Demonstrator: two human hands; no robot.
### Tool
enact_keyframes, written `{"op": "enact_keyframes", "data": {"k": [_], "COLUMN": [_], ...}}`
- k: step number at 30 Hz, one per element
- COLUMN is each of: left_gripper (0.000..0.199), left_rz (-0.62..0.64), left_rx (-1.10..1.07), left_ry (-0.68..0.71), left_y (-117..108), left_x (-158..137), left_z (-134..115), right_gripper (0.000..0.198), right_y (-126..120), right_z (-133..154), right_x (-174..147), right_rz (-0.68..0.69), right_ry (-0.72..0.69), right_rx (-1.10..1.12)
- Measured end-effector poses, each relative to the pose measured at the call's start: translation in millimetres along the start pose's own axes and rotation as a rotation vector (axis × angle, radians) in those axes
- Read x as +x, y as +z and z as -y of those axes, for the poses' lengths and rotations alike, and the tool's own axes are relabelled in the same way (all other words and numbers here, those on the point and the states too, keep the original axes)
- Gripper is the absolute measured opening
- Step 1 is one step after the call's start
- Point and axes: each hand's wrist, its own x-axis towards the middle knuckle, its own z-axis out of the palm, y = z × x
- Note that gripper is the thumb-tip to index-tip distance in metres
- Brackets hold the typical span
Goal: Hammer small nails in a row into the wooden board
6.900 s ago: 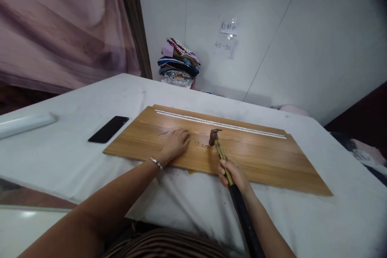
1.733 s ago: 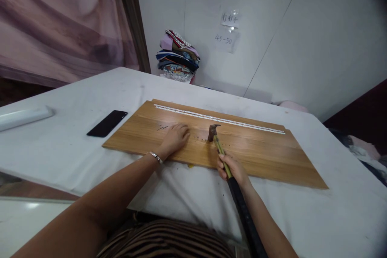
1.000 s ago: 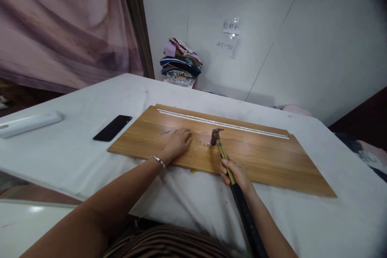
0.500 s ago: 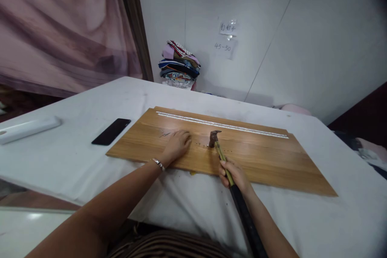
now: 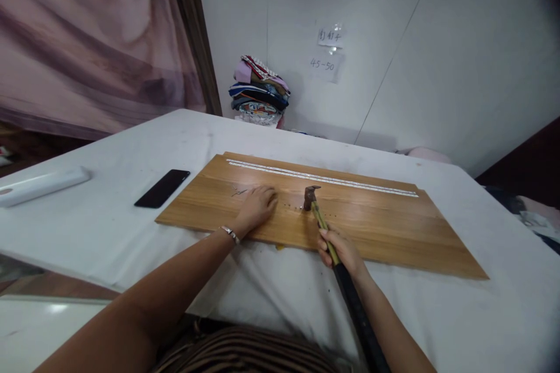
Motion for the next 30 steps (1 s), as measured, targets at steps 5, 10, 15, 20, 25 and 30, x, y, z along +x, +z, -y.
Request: {"op": "enact_keyframes", "data": {"k": [5, 10, 15, 20, 25, 30], "left_gripper": [0.026, 0.026, 0.025, 0.026, 0.027, 0.027], "left_rz": [0.011, 0.014, 0.014, 0.020, 0.016, 0.000], "left_rx": [-0.016, -0.006, 0.004, 0.019, 0.026, 0.025], "left_ry": [-0.006, -0.025, -0.030, -0.024, -0.022, -0.007], "left_y": [-2, -4, -6, -8, -8, -5], "left_x": [0, -2, -4, -5, -4, -4], "left_z": [-2, -8, -10, -11, -10, -8], "right_gripper": [0.037, 0.034, 0.035, 0.036, 0.040, 0.045], "right_y": [1, -2, -4, -5, -3, 1], "right_z": [2, 0, -2, -2, -1, 3], "right_x": [-2, -3, -1, -1, 0, -3], "right_rz": [0.004, 0.039, 0.037, 0.039, 0.024, -0.019], "right_ry": [-0.010, -0.019, -0.005, -0.007, 0.030, 0.022], "right_rx": [0.007, 0.001, -0.003, 0.008, 0.010, 0.031]}}
